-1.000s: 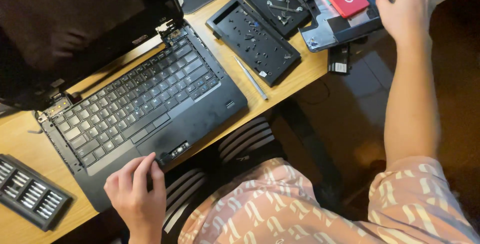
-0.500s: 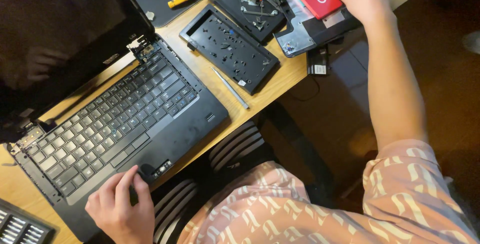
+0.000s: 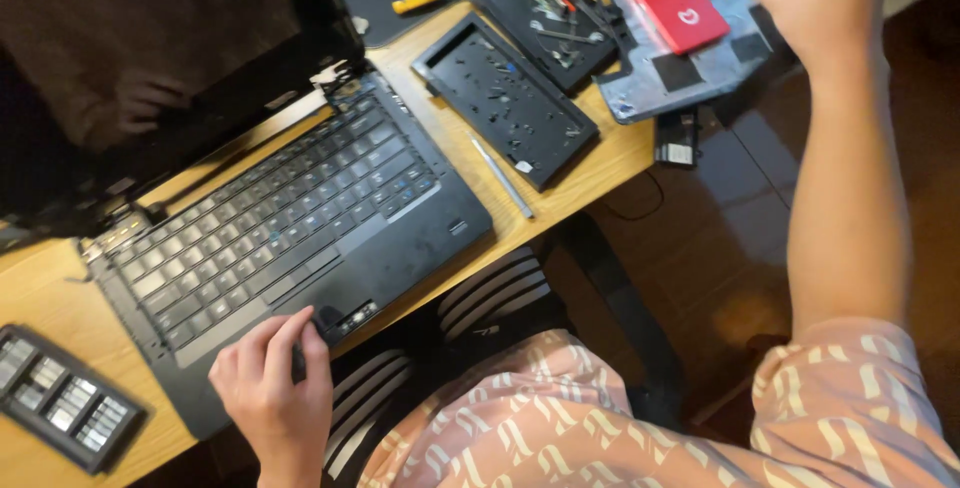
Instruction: Disassembling and repairing a laptop computer.
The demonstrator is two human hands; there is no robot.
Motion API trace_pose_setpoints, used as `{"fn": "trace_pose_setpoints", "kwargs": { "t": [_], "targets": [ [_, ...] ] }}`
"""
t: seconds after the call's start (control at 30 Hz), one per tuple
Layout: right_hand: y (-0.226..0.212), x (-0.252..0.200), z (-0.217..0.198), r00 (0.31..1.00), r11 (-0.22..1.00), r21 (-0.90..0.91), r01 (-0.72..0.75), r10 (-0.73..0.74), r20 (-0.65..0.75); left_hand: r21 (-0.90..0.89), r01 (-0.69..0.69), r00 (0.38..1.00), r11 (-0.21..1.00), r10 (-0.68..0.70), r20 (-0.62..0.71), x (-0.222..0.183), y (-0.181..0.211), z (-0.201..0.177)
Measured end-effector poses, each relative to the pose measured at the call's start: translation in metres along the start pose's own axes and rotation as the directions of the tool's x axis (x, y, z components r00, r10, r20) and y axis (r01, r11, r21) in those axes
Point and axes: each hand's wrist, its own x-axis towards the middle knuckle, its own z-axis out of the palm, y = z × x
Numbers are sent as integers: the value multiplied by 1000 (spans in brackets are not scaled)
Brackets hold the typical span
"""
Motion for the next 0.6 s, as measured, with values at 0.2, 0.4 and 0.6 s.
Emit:
{"fn": "trace_pose_setpoints", "kwargs": {
  "t": [0.2, 0.4, 0.6],
  "targets": [
    [-59, 2, -14, 988, 930, 338, -142, 110, 111, -261, 64, 997, 963, -51, 55, 20, -5, -21],
    [-153, 21, -15, 973, 901, 430, 53, -144, 182, -735, 388, 920, 556, -287, 268, 39, -26, -33],
    [-235, 48, -21, 901, 778, 580, 242, -401, 162, -838, 475, 880, 267, -164, 447, 42, -44, -47]
  ]
}}
